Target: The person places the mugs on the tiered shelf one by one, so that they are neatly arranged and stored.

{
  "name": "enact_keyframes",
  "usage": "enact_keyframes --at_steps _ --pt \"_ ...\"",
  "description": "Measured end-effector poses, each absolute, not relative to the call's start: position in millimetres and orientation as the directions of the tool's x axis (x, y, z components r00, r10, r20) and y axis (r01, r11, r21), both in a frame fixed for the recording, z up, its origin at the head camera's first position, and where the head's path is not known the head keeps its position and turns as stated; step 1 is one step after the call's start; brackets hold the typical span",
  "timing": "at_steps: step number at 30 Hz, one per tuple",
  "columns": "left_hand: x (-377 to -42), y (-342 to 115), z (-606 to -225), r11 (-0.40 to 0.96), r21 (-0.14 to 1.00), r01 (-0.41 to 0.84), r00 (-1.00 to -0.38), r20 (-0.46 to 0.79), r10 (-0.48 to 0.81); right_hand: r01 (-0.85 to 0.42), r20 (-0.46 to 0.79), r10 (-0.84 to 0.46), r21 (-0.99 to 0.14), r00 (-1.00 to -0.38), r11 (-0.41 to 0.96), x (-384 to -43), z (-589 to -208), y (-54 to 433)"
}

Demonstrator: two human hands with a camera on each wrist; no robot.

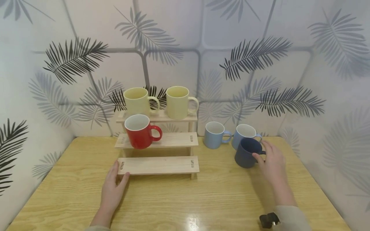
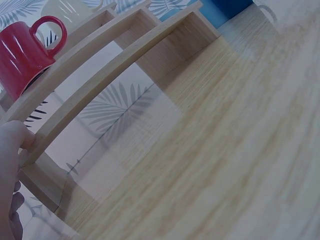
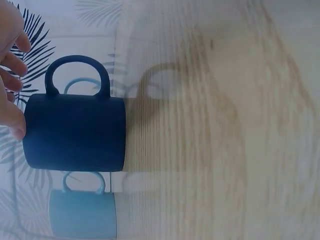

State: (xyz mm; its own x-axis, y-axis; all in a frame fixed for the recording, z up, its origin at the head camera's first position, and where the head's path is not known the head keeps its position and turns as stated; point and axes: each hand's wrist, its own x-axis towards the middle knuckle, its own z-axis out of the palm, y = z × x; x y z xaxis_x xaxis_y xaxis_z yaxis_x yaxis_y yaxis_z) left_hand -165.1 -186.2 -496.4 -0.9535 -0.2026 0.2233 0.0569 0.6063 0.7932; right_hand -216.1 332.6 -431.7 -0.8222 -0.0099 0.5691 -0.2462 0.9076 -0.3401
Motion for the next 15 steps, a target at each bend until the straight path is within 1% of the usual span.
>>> enact_keyframes --at_steps 6,15 --pt "-164.7 -185.0 -496.0 0.61 0.789 0.066 -0.947 0.242 -0.21 -0.187 0.469 0.031 -0.41 -0.883 0.893 -218.4 -433.7 341.5" --pt "-165.0 -185.7 -496.4 0.614 0.787 0.065 -0.952 0.233 -0.199 -0.177 0.369 0.029 -0.512 -0.929 0.84 -223.0 -435.1 350.3"
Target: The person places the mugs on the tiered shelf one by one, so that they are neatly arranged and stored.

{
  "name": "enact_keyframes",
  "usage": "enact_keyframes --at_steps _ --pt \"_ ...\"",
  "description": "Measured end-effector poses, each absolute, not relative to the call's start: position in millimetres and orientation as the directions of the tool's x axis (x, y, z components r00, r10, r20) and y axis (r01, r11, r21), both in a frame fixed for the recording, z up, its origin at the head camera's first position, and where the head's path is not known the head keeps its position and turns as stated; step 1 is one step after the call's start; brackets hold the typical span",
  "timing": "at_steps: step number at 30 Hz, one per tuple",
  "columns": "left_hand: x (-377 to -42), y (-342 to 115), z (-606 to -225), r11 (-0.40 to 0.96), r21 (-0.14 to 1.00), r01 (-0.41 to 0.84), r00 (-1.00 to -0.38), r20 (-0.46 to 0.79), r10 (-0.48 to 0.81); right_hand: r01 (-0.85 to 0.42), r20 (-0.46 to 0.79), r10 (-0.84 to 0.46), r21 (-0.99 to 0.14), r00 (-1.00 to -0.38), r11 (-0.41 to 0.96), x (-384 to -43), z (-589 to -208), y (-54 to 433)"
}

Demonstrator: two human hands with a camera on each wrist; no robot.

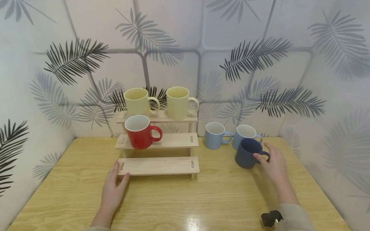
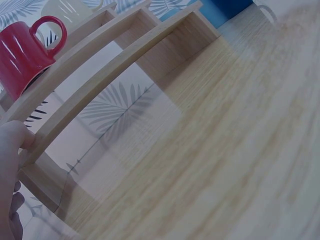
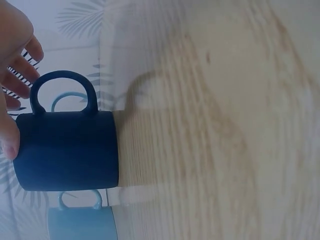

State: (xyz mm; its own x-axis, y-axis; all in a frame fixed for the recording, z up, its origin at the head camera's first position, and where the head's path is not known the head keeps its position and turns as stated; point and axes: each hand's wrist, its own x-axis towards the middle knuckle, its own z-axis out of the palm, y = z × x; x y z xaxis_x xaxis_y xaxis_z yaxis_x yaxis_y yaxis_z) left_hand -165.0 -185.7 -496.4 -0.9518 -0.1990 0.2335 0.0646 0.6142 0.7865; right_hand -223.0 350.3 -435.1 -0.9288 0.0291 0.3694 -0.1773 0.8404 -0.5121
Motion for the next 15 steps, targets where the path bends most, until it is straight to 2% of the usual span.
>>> enact_keyframes --at_steps 5,15 --pt "-165.7 -186.4 -497.5 0.617 0.784 0.068 -0.95 0.241 -0.2 -0.173 0.326 0.033 -0.58 -0.945 0.796 -223.9 -438.3 352.9" --pt "-165.5 -186.2 -496.8 0.611 0.789 0.065 -0.949 0.238 -0.207 -0.182 0.32 0.085 -0.716 -0.944 0.674 -225.9 -453.4 363.3"
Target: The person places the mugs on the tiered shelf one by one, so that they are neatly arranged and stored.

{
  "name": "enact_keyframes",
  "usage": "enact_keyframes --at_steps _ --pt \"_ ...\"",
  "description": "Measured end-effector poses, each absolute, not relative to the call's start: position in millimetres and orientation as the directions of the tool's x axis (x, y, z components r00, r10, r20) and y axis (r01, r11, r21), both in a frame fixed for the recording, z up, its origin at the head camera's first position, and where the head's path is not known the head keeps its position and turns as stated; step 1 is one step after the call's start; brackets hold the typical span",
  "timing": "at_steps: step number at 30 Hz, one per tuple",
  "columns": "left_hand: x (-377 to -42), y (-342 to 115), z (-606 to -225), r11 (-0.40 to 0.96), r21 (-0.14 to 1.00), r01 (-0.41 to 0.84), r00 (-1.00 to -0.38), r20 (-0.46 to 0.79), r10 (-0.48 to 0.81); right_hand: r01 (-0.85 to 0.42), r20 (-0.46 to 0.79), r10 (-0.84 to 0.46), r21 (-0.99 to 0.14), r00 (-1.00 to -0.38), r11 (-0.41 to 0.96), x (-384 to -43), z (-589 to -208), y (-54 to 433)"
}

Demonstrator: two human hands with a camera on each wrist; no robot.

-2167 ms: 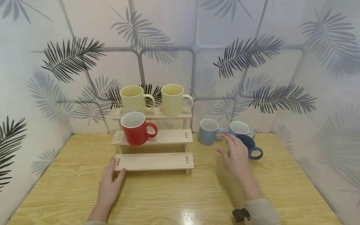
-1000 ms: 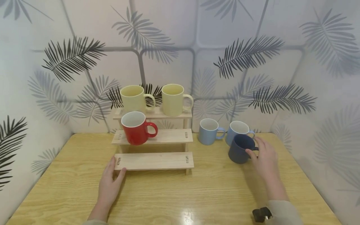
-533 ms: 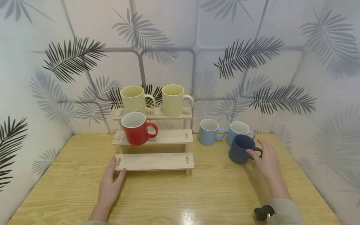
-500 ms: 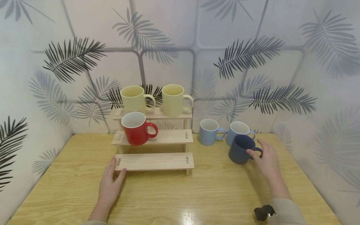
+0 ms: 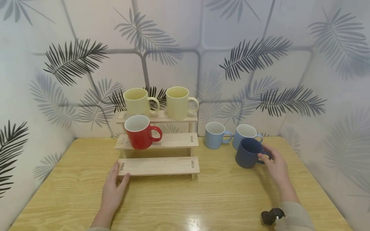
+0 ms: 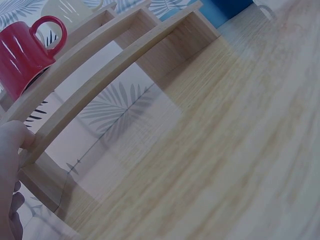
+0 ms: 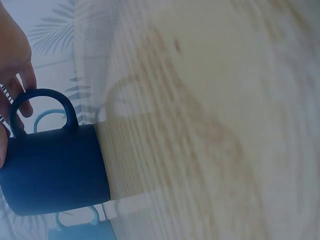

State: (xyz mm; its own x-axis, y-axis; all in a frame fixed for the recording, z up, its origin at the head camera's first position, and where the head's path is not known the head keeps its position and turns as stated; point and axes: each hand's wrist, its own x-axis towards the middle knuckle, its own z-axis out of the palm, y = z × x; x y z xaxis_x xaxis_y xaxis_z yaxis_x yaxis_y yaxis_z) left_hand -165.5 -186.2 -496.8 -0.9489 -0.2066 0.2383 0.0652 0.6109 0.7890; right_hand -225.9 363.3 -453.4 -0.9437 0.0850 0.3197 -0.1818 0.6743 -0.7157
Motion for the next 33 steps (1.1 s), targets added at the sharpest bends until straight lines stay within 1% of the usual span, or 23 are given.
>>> enact_keyframes --at_steps 5,12,16,18,23,27,31,33 --pt "-165.8 -186.0 -497.5 0.615 0.785 0.076 -0.945 0.254 -0.208 -0.172 0.321 0.179 -0.811 -0.93 0.56 -226.1 -461.6 368.7" --pt "-165.3 -186.5 -496.7 0.609 0.79 0.07 -0.95 0.239 -0.2 -0.164 0.3 0.254 -0.88 -0.92 0.446 -229.9 -469.3 369.5" --pt "-165.5 -186.6 -496.3 0.609 0.791 0.063 -0.953 0.229 -0.199 -0.169 0.253 0.285 -0.943 -0.925 0.287 -231.5 -471.6 367.9" --pt "-165.6 -186.5 -496.5 0.61 0.79 0.062 -0.953 0.229 -0.199 -0.182 0.229 0.287 -0.966 -0.93 0.182 -232.1 -473.1 367.1" --pt "-165.9 -186.3 -497.7 0.614 0.786 0.068 -0.951 0.238 -0.199 -0.228 0.217 0.313 -0.974 -0.924 0.003 -235.1 -478.6 363.3" --pt "-166.3 -186.5 -498.8 0.61 0.789 0.07 -0.95 0.239 -0.2 -0.249 0.224 0.344 -0.968 -0.912 -0.03 -237.6 -482.6 359.9" --pt "-166.8 -186.8 -499.4 0.609 0.79 0.07 -0.949 0.241 -0.203 -0.235 0.197 0.378 -0.97 -0.905 -0.056 -238.7 -484.1 354.3" --pt "-167.2 -187.0 -499.4 0.611 0.788 0.071 -0.947 0.246 -0.207 -0.236 0.183 0.391 -0.968 -0.902 -0.09 -238.9 -484.5 350.5"
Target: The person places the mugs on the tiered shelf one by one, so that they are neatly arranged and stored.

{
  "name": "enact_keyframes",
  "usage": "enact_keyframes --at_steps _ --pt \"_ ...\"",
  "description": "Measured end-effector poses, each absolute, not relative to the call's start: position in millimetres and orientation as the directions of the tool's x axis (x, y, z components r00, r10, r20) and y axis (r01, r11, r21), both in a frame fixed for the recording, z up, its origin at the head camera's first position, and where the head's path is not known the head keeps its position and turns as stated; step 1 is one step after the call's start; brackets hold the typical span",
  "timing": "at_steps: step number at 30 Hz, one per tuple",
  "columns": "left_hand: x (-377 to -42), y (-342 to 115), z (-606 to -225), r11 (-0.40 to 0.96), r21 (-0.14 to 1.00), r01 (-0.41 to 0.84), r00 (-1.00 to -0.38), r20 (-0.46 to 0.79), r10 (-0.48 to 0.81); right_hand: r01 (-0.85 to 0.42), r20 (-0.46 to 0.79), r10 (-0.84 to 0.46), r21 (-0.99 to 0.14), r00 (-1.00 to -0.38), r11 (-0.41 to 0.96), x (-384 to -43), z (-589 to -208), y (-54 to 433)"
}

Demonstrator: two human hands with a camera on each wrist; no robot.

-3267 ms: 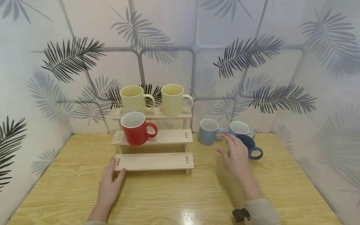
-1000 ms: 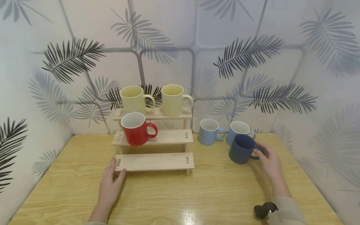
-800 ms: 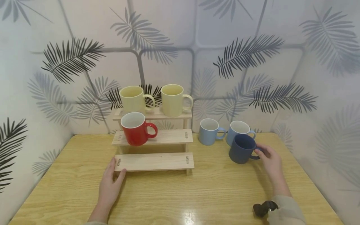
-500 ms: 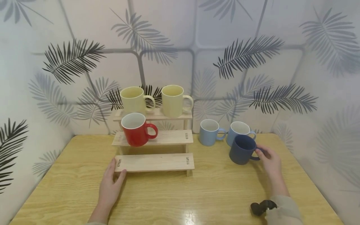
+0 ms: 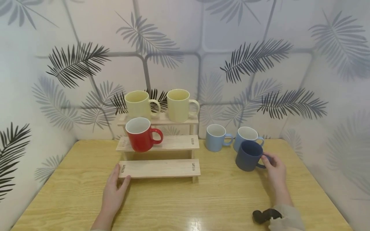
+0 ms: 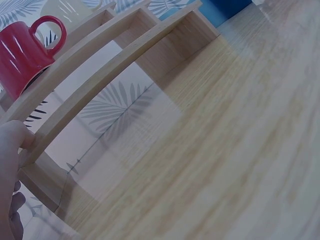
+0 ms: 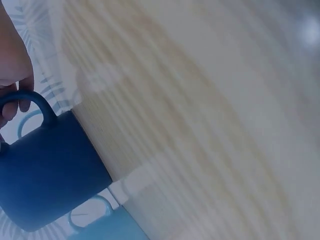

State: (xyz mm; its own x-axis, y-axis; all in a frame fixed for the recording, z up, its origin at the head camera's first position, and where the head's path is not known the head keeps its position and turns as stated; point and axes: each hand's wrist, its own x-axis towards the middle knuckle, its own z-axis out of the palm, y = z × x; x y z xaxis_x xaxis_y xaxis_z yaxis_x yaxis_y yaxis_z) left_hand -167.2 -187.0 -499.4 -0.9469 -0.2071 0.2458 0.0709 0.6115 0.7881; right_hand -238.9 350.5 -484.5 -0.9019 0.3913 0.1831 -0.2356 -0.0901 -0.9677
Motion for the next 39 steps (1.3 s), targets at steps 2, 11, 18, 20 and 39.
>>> enact_keyframes --at_steps 2,11,18,20,39 --pt "-167.2 -186.9 -500.2 0.615 0.785 0.071 -0.944 0.252 -0.213 -0.247 0.178 0.391 -0.96 -0.903 -0.132 -237.0 -485.6 347.0" --pt "-166.5 -185.8 -498.7 0.617 0.783 0.08 -0.942 0.262 -0.211 -0.332 0.184 0.497 -0.915 -0.848 -0.228 -234.6 -488.8 325.5" --pt "-166.2 -185.5 -496.8 0.619 0.782 0.076 -0.946 0.253 -0.203 -0.352 0.152 0.554 -0.894 -0.819 -0.276 -234.8 -486.8 313.4" --pt "-166.4 -185.9 -497.2 0.621 0.781 0.072 -0.947 0.249 -0.204 -0.352 0.142 0.56 -0.891 -0.816 -0.288 -233.3 -485.8 311.0" --pt "-167.6 -186.3 -498.5 0.606 0.793 0.063 -0.949 0.237 -0.21 -0.385 0.203 0.636 -0.909 -0.744 -0.161 -222.9 -477.1 298.0"
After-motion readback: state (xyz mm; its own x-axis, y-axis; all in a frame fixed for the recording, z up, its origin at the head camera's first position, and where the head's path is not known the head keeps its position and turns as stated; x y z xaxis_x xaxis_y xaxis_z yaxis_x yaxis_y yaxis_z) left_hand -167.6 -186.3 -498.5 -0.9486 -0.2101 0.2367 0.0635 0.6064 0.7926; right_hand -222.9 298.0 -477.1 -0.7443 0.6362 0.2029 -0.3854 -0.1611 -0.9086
